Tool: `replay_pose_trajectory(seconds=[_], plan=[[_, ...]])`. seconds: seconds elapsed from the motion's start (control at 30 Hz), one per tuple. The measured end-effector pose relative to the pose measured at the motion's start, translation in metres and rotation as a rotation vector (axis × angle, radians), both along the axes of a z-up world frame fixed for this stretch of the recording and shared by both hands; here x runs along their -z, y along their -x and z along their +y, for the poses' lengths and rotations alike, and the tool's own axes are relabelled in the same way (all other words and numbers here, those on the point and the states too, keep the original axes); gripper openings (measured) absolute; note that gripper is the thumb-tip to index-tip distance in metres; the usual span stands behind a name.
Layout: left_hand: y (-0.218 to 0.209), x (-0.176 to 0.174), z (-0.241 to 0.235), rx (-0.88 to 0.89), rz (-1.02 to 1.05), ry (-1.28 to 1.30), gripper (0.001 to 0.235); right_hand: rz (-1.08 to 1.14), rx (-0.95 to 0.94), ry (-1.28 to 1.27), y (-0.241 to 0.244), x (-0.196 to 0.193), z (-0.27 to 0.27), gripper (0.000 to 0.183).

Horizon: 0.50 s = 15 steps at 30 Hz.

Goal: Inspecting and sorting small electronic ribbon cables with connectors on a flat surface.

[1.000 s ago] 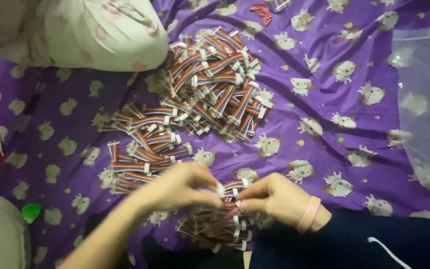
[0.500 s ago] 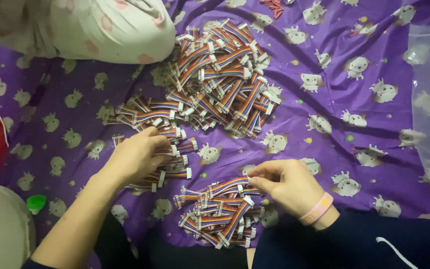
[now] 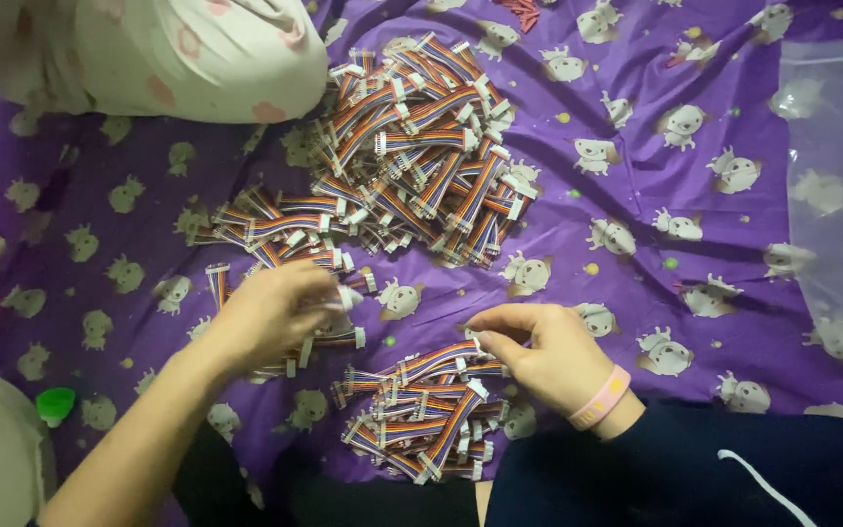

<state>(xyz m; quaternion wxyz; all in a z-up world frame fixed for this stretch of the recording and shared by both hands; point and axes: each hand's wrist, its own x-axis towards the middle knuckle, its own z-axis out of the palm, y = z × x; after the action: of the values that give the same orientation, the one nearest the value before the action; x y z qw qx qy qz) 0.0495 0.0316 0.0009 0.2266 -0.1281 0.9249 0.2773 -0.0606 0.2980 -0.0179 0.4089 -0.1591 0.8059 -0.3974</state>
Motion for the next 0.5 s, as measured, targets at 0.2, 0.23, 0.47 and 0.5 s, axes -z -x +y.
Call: replay_pose_trajectory(seconds=[0.2,0.23,0.47,0.5], plan=[[0.030,-0.056,0.043,-0.120,0.129,-0.305,0.020,-0.262,0.228,0.312,-0.005,-0.017,-0.010,0.024],[0.032,-0.056,0.050,-0.122,0.128,-0.307,0.020,-0.263,0.227,0.309,-0.007,-0.014,-0.010,0.024],[0.042,-0.045,0.077,0.100,0.114,-0.253,0.016,-0.465,0.442,0.454,-0.008,-0.015,-0.005,0.024],[0.042,-0.045,0.078,0.130,0.111,-0.199,0.018,-0.485,0.450,0.472,-0.007,-0.018,-0.006,0.025]])
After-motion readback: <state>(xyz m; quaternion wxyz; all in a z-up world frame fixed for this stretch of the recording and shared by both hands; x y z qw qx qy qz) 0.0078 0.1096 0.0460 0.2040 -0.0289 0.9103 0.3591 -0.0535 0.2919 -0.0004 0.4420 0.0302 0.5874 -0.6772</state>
